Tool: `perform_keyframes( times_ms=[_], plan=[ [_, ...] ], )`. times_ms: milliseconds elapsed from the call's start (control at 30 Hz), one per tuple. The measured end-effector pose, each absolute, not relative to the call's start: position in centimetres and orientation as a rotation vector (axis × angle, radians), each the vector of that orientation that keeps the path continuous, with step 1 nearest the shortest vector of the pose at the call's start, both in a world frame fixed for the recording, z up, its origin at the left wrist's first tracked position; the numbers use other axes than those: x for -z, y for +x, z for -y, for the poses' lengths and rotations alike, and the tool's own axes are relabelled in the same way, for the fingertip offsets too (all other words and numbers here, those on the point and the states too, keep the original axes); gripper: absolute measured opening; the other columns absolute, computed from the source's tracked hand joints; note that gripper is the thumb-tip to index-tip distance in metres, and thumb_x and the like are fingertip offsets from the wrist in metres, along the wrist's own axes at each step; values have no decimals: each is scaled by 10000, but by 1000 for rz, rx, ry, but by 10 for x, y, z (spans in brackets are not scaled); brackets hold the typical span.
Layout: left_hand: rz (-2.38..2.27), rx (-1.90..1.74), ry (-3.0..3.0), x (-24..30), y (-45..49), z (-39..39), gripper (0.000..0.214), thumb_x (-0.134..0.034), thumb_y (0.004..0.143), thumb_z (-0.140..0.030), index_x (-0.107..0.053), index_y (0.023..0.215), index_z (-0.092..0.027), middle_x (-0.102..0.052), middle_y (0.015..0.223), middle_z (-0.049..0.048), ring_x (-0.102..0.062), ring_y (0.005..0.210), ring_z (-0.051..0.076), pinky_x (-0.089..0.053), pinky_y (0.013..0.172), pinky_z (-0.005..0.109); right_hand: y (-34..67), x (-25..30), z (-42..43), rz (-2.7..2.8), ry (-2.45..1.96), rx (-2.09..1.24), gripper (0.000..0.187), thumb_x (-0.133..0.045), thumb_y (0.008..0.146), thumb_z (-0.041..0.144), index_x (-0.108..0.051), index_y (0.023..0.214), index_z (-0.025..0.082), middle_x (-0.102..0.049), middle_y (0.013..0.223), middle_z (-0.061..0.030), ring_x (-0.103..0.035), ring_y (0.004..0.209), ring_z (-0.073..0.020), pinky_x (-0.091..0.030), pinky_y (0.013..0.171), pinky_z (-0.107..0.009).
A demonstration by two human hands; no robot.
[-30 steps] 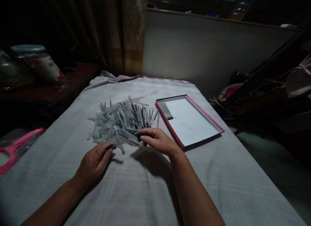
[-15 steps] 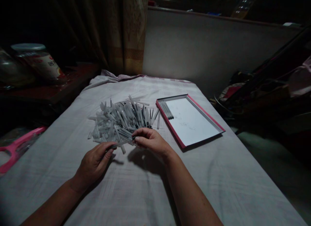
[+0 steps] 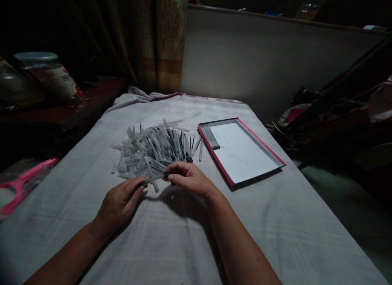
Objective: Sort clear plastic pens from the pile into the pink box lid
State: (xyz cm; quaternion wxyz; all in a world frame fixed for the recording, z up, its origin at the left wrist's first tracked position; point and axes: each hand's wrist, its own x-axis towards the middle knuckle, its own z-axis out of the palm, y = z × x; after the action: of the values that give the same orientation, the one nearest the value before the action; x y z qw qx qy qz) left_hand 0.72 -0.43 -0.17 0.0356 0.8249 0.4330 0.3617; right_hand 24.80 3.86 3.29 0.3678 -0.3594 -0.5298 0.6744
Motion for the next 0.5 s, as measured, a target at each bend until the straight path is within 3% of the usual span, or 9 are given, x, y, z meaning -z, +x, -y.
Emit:
perform_keyframes(
  times_ms=[267, 500],
  plan=[
    [-1326, -1114, 2582, 2, 7, 3, 243, -477, 981, -273, -633, 1144, -182, -753, 965, 71, -724, 835, 180, -578, 748, 290, 249, -36, -38, 1592, -989, -1539, 183, -693, 774, 298, -679, 909, 175, -637, 724, 10, -540, 607, -102, -452, 601, -241],
    [-1336, -1079, 2628, 5, 6, 2, 260, -492, 979, -263, -639, 1177, -180, -756, 988, 72, -724, 826, 181, -575, 729, 295, 248, -39, -37, 2040, -1106, -931, 140, -560, 872, 214, -696, 897, 189, -713, 860, -52, -642, 789, -170, -467, 738, -287]
  ],
)
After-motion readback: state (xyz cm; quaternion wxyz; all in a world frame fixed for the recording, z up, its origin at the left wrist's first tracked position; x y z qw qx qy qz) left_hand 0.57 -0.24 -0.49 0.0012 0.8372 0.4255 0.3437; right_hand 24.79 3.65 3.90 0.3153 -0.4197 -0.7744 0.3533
